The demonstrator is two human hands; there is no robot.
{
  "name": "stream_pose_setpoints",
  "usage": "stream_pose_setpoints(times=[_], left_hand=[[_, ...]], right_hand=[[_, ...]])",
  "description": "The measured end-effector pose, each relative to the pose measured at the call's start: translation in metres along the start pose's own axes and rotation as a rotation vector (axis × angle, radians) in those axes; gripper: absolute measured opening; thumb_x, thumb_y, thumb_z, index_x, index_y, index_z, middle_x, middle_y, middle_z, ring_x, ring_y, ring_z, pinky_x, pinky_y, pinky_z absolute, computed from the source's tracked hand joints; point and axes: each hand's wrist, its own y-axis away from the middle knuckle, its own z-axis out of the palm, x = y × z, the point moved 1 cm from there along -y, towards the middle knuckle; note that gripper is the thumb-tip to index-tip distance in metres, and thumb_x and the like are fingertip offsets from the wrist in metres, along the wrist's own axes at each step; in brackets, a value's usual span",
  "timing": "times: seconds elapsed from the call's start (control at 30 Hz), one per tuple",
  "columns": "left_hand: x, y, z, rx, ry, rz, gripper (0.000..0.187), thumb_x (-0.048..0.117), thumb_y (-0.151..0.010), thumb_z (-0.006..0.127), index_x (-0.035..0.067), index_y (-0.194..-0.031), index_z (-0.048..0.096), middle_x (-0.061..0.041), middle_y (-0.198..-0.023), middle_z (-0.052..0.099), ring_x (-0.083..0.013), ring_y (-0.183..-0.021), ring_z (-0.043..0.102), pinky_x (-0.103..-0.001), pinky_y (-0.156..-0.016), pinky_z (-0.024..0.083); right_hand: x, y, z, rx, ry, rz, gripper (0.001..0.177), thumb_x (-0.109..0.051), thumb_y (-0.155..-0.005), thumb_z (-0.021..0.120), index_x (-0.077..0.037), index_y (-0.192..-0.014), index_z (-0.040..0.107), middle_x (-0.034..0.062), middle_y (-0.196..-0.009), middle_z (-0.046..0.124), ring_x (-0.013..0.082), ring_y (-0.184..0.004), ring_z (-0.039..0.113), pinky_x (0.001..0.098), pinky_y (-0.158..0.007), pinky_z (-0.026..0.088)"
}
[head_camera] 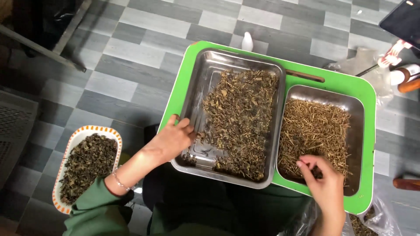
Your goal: Sorting dried tea leaves by hand to remove stems and debris into separate containers.
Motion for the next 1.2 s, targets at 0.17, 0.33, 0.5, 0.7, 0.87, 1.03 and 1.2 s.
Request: stream_pose_setpoints(times=[0.17, 0.33, 0.5, 0.7, 0.87, 1.03, 1.2], left_hand=[[-0.003, 0.001, -0.002, 0.118, 0.035, -0.036, 0.02, 0.012, -0.074, 0.078, 0.018, -0.093, 0.077, -0.002, -0.1, 0.071, -0.0271, -0.11, 0.054, -0.052, -0.098, 0.045], [0.004, -0.006, 0.018, 0.251, -0.038, -0.161, 0.004, 0.023, -0.073, 0.078, 0.022, -0.077, 0.079, 0.003, -0.089, 0.071, -0.027, -0.106, 0.051, -0.052, -0.091, 0.045], [0.006, -0.013, 0.005, 0.097, -0.068, -0.094, 0.014, 0.019, -0.077, 0.08, 0.025, -0.09, 0.08, 0.002, -0.091, 0.074, -0.0266, -0.112, 0.05, -0.06, -0.096, 0.045], [-0.006, -0.002, -0.007, 0.062, -0.016, -0.056, 0.011, 0.02, -0.076, 0.085, 0.022, -0.086, 0.082, 0.004, -0.105, 0.075, -0.0232, -0.111, 0.051, -0.055, -0.098, 0.047], [-0.017, -0.008, 0.026, 0.471, -0.044, 0.015, 0.012, 0.025, -0.062, 0.086, 0.025, -0.069, 0.076, 0.009, -0.076, 0.064, -0.0243, -0.095, 0.051, -0.047, -0.084, 0.045], [-0.014, -0.018, 0.027, 0.367, -0.06, 0.071, 0.012, 0.024, -0.067, 0.089, 0.026, -0.074, 0.08, 0.012, -0.084, 0.071, -0.0195, -0.096, 0.051, -0.04, -0.084, 0.044], [-0.019, -0.026, 0.018, 0.129, 0.005, 0.144, 0.009, 0.028, -0.083, 0.081, 0.022, -0.09, 0.082, 0.006, -0.106, 0.073, -0.0215, -0.107, 0.049, -0.04, -0.085, 0.042]], right_hand=[[-0.003, 0.002, 0.001, 0.043, 0.015, 0.026, 0.019, -0.015, -0.088, 0.08, -0.01, -0.105, 0.075, 0.0012, -0.093, 0.071, 0.0106, -0.078, 0.06, 0.0254, -0.073, 0.05], [0.003, 0.008, 0.0, 0.042, 0.072, -0.068, 0.012, -0.008, -0.096, 0.084, -0.007, -0.105, 0.075, 0.0043, -0.092, 0.069, 0.0139, -0.078, 0.059, 0.0286, -0.08, 0.046], [0.021, 0.012, -0.003, 0.095, 0.087, -0.059, 0.009, -0.002, -0.11, 0.078, 0.001, -0.119, 0.076, 0.0122, -0.107, 0.072, 0.0201, -0.084, 0.06, 0.0335, -0.082, 0.049], [0.013, 0.016, -0.008, 0.104, 0.063, -0.129, 0.008, 0.011, -0.114, 0.076, 0.009, -0.121, 0.075, 0.0188, -0.114, 0.073, 0.0251, -0.094, 0.063, 0.0372, -0.091, 0.05], [0.015, 0.018, -0.009, 0.14, 0.095, -0.132, 0.007, 0.006, -0.116, 0.074, 0.007, -0.122, 0.075, 0.0172, -0.114, 0.072, 0.0267, -0.101, 0.064, 0.0395, -0.098, 0.051], [0.009, 0.018, -0.009, 0.101, 0.079, -0.098, 0.009, 0.003, -0.114, 0.072, 0.006, -0.123, 0.074, 0.0173, -0.115, 0.073, 0.0272, -0.107, 0.066, 0.0391, -0.095, 0.051], [0.013, 0.015, -0.006, 0.099, 0.093, -0.12, 0.006, 0.006, -0.116, 0.073, 0.007, -0.122, 0.074, 0.0165, -0.117, 0.073, 0.0285, -0.107, 0.065, 0.0398, -0.096, 0.051]])
